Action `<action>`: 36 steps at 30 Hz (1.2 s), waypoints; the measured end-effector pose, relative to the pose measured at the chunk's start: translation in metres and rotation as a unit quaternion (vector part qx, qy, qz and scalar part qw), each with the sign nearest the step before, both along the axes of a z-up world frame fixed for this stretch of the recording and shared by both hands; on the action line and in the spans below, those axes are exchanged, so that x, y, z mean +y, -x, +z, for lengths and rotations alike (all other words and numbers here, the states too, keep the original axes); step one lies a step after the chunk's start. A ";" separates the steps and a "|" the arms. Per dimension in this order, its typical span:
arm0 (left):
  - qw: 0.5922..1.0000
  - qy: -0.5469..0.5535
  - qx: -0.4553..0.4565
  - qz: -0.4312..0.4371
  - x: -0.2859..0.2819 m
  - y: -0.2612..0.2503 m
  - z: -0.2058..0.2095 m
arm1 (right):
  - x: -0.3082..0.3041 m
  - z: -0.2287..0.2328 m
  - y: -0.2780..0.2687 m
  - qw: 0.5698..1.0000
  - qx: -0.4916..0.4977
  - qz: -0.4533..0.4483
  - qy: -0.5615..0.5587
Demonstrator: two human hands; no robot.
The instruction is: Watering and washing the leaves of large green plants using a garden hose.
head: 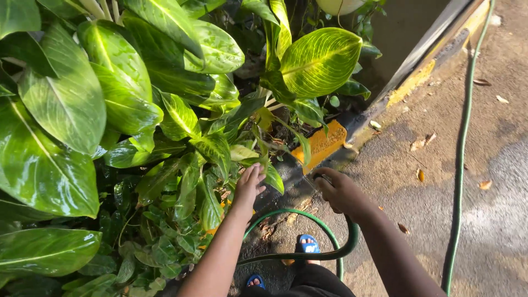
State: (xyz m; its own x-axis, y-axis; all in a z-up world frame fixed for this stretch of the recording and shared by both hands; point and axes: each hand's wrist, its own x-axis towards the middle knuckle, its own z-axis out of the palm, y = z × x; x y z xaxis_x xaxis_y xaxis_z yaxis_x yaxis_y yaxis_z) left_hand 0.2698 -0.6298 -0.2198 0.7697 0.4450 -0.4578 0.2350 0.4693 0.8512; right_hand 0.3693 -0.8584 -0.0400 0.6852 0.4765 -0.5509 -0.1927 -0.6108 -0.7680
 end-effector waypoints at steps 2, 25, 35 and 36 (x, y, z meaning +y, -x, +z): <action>1.000 -0.004 -0.009 0.024 0.003 -0.011 0.000 | -0.010 -0.012 -0.027 0.999 0.026 0.034 -0.011; 0.970 0.007 0.096 0.223 -0.051 0.073 0.030 | 0.026 -0.051 -0.045 0.912 -0.157 0.376 -0.058; 0.909 0.103 0.068 0.399 -0.087 0.277 -0.004 | 0.062 -0.069 0.083 0.849 -0.214 0.475 -0.089; 0.903 0.113 0.082 0.406 -0.095 0.300 -0.005 | 0.062 -0.066 0.108 0.841 -0.237 0.479 -0.085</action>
State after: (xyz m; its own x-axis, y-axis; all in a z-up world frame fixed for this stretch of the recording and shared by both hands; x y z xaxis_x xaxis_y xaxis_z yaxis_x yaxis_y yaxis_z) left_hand -0.0303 -0.7247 -0.2251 0.1453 0.7129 -0.6860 -0.1517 0.7012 0.6966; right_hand 0.2615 -0.7968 -0.1064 0.0654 0.9791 -0.1924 0.6784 -0.1851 -0.7110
